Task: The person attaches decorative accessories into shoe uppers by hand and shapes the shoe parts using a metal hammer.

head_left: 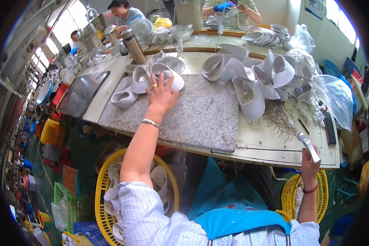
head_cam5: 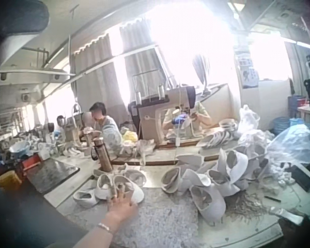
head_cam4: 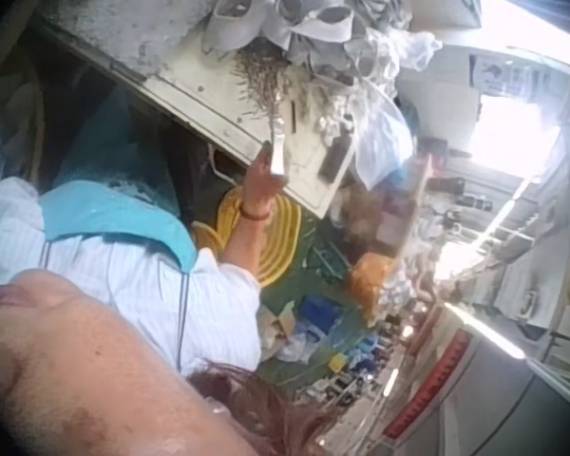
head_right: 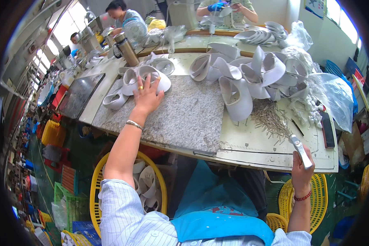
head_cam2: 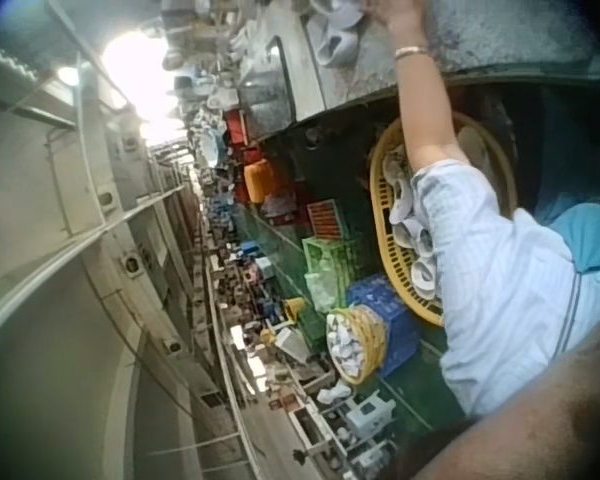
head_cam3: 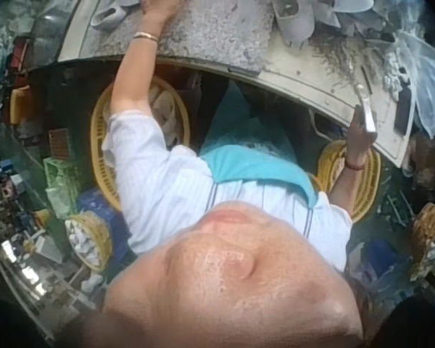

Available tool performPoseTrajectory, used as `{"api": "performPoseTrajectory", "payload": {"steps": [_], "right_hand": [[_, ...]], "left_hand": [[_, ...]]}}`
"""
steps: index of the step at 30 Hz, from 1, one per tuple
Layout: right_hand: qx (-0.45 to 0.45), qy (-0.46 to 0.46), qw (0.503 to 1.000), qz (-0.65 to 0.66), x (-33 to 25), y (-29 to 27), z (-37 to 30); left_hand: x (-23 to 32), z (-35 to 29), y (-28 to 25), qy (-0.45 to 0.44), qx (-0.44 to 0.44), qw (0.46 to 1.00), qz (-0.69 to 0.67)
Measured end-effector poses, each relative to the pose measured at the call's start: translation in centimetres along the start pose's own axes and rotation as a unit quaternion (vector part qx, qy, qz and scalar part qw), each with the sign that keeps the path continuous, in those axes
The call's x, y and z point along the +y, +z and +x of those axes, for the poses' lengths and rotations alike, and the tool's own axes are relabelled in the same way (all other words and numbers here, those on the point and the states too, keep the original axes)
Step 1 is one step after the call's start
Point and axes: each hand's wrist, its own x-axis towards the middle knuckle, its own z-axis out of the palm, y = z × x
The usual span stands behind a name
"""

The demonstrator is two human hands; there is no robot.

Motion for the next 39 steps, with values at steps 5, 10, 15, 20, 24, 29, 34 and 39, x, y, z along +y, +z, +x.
{"api": "performPoseTrajectory", "payload": {"steps": [5,10,15,20,24,29,34,39], "right_hand": [[0.019,-0.108,0.975,-0.194,1.1,-1.6,1.0],[-0.019,-0.077,0.970,-0.230,2.1,-1.8,1.4],[-0.010,-0.096,0.961,-0.261,2.7,-1.7,2.4],[-0.038,-0.114,0.945,-0.303,2.6,-1.6,3.3],[-0.044,-0.106,0.950,-0.289,2.5,-1.9,2.7],[-0.044,-0.079,0.967,-0.237,2.5,-2.8,2.7],[-0.002,-0.121,0.968,-0.220,2.3,-2.4,3.5],[-0.010,-0.152,0.970,-0.188,1.3,-0.7,4.2]], "left_hand": [[-4.6,3.6,3.3,-0.044,0.014,0.995,0.083],[0.8,4.4,2.1,0.028,0.117,0.990,0.073],[12.9,0.2,-0.9,0.353,0.249,0.886,-0.170],[18.7,-2.9,-1.4,0.305,0.065,0.911,-0.271],[19.8,-2.9,0.1,0.372,0.077,0.887,-0.261],[17.3,-3.6,-1.1,0.208,-0.148,0.779,-0.573],[13.1,-6.3,-3.8,0.094,-0.252,0.443,-0.855],[11.3,-9.3,-4.1,0.045,-0.103,0.550,-0.828]]}}
